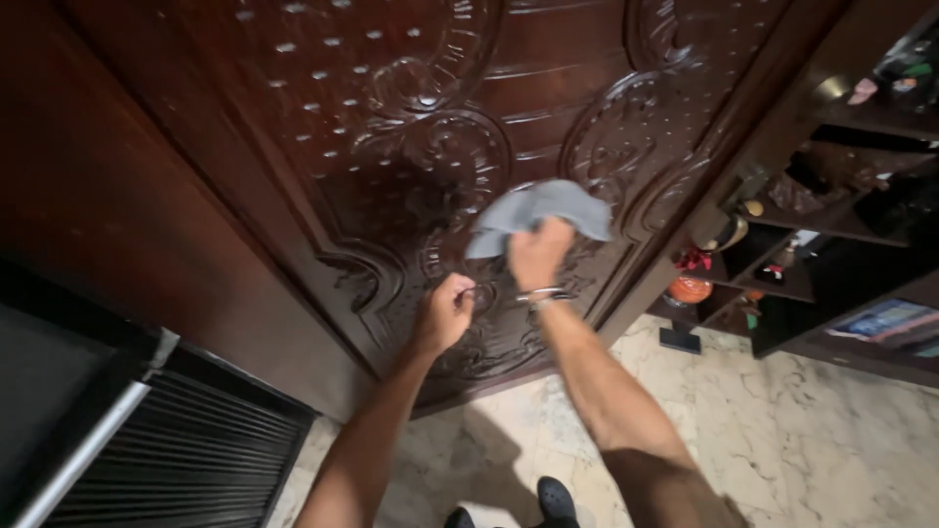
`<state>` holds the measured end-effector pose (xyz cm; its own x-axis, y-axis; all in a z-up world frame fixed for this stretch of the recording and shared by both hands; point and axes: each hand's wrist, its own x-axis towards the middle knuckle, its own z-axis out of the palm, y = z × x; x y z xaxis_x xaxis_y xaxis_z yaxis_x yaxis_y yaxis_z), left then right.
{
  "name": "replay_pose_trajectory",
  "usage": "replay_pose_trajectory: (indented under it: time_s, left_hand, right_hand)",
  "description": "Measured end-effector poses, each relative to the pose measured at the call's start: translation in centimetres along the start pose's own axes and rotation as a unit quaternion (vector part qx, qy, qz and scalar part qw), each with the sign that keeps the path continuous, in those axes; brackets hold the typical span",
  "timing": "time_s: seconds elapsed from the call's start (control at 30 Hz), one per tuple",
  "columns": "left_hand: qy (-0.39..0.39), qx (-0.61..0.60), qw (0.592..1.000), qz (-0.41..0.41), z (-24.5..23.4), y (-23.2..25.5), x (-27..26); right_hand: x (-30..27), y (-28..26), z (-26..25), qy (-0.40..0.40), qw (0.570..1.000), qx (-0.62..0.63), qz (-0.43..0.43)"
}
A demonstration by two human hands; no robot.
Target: Cleaning a wooden door with a cloth.
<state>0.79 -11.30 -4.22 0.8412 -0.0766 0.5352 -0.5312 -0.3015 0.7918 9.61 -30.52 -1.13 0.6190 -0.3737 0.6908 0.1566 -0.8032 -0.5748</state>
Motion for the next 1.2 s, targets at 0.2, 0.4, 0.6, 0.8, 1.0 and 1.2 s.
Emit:
replay_pose_trajectory:
  time_s: [0.2,0.4,0.6,0.8,1.0,1.2]
  left_hand:
    - [-0.013,0.117,0.989,-0.086,-1.6,-2.1,-0.7]
    - [0.021,0.118,0.993,0.012,-0.4,1.7,0.9]
    - [0.049,0.073,0.996,0.002,2.5,1.5,2.3]
    - [-0.072,0.208,0.945,-0.241,2.8,-1.0,2.2]
    - [-0.108,0.214,0.937,-0.254,3.4,-4.1,0.7]
    - [0.01,0.198,0.972,-0.129,6.4,0.8,1.6]
  right_hand:
    - [-6.8,-2.3,-2.4,-0.135,0.952,0.089,-0.26]
    - [-4.5,7.6,-4.9,0.06,0.991,0.064,-0.101]
    - [3.4,4.5,-2.8,0.062,0.99,0.104,0.076]
    - [-2.8,-1.1,-2.0,-0.275,0.876,0.395,0.005]
    - [-1.8,9.4,-3.1,-0.353,0.84,0.025,-0.412]
    - [1.0,17.8,-3.5,-0.176,0.878,0.047,-0.443]
